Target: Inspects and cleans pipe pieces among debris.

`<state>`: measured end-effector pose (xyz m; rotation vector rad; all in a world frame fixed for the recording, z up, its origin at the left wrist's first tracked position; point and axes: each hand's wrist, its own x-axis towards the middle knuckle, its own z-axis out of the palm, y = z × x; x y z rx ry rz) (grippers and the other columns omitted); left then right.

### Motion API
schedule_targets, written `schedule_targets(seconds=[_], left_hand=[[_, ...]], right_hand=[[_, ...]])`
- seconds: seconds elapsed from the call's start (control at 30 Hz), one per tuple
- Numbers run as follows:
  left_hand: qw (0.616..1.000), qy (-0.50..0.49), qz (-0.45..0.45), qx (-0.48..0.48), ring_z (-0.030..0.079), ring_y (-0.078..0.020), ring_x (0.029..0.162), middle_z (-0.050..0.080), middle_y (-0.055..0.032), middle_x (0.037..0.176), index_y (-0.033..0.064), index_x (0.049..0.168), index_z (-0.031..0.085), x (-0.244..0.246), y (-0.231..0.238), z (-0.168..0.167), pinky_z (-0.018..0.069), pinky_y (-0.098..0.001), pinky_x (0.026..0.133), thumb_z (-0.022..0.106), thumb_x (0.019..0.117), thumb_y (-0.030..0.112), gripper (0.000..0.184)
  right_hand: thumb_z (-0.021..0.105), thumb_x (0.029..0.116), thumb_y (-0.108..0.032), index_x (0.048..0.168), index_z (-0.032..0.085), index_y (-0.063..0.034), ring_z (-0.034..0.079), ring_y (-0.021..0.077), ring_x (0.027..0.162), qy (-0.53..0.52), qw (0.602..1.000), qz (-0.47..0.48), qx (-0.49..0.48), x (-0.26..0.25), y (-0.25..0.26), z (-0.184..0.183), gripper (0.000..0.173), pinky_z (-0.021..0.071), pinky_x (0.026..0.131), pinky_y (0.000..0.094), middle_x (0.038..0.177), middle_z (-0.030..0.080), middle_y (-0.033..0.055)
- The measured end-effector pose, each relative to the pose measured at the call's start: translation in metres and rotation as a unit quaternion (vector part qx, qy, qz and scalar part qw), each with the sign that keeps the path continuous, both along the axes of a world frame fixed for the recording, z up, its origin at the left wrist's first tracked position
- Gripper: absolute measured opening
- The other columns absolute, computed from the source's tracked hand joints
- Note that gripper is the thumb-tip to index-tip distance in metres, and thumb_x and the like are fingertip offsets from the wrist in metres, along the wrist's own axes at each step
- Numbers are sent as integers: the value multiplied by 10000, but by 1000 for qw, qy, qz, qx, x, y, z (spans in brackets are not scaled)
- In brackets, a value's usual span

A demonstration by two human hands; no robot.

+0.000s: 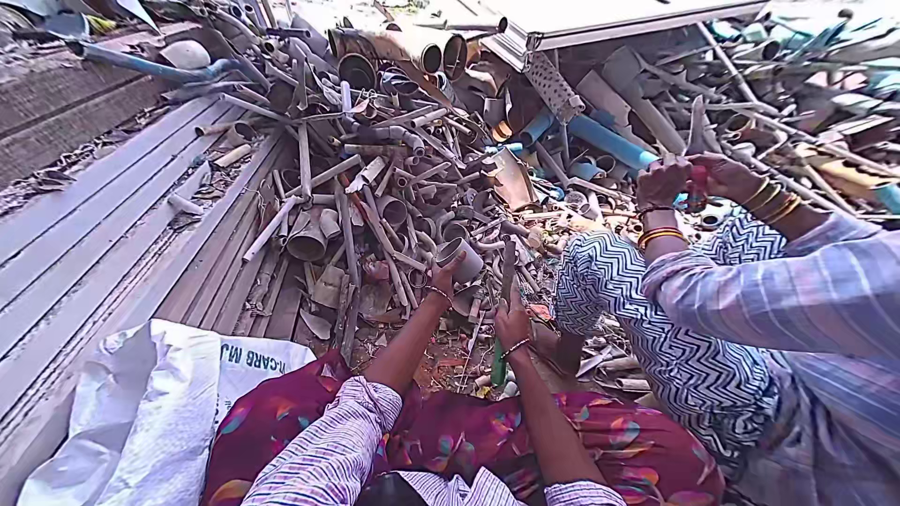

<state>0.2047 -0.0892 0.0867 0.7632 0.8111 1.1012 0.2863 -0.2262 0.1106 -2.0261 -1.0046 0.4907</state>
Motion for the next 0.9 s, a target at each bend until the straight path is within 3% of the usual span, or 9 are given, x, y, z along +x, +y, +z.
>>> schedule_targets(seconds=[0.13, 0.23, 0.3, 0.37, 0.5, 0.6, 0.7, 0.83, 0.9], left_hand=[[998, -2, -52, -44, 564, -330, 1219, 484, -261, 1436, 38, 1566, 229, 18, -32, 19, 506, -474, 989, 660, 984, 80, 726], [995, 35, -88, -31, 597, -302, 1101, 530, -244, 1350, 46, 1529, 258, 18, -33, 20, 539, -462, 882, 670, 958, 45, 704], [991, 52, -117, -29, 609, -293, 1059, 557, -228, 1305, 67, 1519, 261, 17, -30, 19, 545, -456, 847, 653, 973, 95, 673], [989, 74, -124, -14, 604, -301, 1079, 552, -232, 1324, 59, 1518, 264, 18, -32, 19, 540, -467, 861, 663, 971, 110, 679], [991, 101, -86, 22, 570, -339, 1167, 503, -278, 1375, -9, 1496, 267, 21, -35, 12, 521, -501, 941, 750, 892, 41, 775], [989, 120, -69, 45, 556, -343, 1203, 490, -303, 1385, -44, 1495, 256, 26, -31, 6, 499, -488, 996, 788, 834, 31, 852], [980, 174, -69, 69, 564, -333, 1178, 524, -297, 1332, -43, 1450, 307, 25, -38, 10, 485, -477, 998, 829, 806, 38, 833], [980, 173, -57, 75, 584, -344, 1170, 551, -304, 1298, -51, 1443, 314, 24, -31, 6, 489, -486, 1010, 865, 773, 68, 876], [981, 175, -53, 69, 583, -352, 1189, 542, -316, 1315, -55, 1452, 303, 22, -34, 4, 484, -488, 1025, 880, 760, 60, 908]], right_hand=[[394, 1065, -17, 1574, 286, 74, 694, 354, 930, -17, 999, 11, 31, 0, 1, -2, 528, 521, 923, 463, 1120, 697, 293], [394, 1071, -28, 1613, 238, 5, 683, 357, 905, 8, 1000, 0, -14, 8, 1, -1, 565, 517, 896, 478, 1047, 705, 261], [408, 1066, -13, 1603, 268, 13, 688, 391, 1007, -8, 1000, 4, 5, 1, -2, 3, 555, 500, 972, 494, 1193, 688, 284], [423, 1065, -16, 1598, 290, 8, 683, 432, 1093, -25, 1000, 4, 10, -3, -5, 5, 550, 486, 1011, 519, 1318, 640, 304], [421, 1085, -70, 1627, 221, -30, 670, 435, 1087, -10, 998, 1, -66, 7, -4, 1, 580, 477, 1009, 523, 1211, 672, 311], [426, 1061, -31, 1623, 199, 3, 682, 463, 1053, -55, 998, 11, -38, -8, -7, 4, 607, 489, 996, 530, 1147, 688, 329], [433, 1063, -34, 1635, 109, -3, 670, 451, 1084, -34, 995, 10, -96, 0, -8, 1, 659, 478, 1015, 521, 1196, 664, 333], [419, 1034, 13, 1607, 172, 61, 679, 490, 1075, -79, 997, 24, 1, -13, -8, -4, 625, 484, 999, 549, 1236, 645, 371], [419, 1056, -25, 1610, 170, 54, 680, 464, 1064, -67, 997, 23, -32, -11, -10, -6, 612, 484, 993, 538, 1208, 656, 356]])
